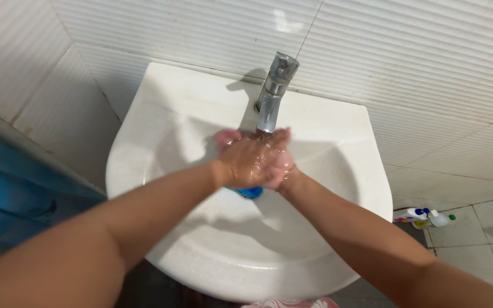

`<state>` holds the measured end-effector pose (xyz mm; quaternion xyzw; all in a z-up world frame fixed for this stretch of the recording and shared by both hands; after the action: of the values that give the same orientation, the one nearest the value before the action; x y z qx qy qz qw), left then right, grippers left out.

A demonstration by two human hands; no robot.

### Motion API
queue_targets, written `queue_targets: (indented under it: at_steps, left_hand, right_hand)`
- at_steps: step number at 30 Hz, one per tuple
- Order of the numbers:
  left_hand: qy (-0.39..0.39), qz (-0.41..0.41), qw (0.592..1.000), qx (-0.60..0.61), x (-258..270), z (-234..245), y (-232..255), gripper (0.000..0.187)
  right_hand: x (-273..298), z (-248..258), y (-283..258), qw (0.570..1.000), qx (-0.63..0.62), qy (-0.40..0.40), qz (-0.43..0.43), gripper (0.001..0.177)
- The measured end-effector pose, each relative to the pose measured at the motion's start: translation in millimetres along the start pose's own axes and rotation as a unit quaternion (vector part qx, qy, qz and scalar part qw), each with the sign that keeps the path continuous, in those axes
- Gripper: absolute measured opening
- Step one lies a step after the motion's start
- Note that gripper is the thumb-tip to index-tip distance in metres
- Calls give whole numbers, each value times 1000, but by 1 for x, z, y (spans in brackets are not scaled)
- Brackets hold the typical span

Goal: The person scrubs a white bathroom sink with a blue brush, rinses the brush and sink under running water, and wipes the basin with their hands. The person then washes their hands and turns off the faucet.

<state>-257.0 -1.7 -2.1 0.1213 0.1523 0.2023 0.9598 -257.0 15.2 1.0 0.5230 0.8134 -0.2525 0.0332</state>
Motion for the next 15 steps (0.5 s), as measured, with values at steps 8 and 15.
queue_targets:
  at_steps: [8, 15]
  left_hand:
    - [-42, 26, 996, -72, 18, -16, -12, 65]
    - [72, -37, 997, -15, 16, -18, 39, 66]
  right_hand:
    - [18, 25, -2, 984, -57, 167, -16, 59]
    - [18, 23, 13, 974, -94, 204, -31, 66]
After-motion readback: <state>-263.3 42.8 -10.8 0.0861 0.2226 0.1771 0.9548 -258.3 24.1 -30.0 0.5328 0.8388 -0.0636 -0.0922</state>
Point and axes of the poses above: each hand's wrist, its own x-axis away from the middle knuckle, its own z-axis out of the back of the hand, y = z × x, the point moved 9 cm from there along -x, towards the middle knuckle, and after that the axes turned 11 degrees about z, right-handed, at the moved point
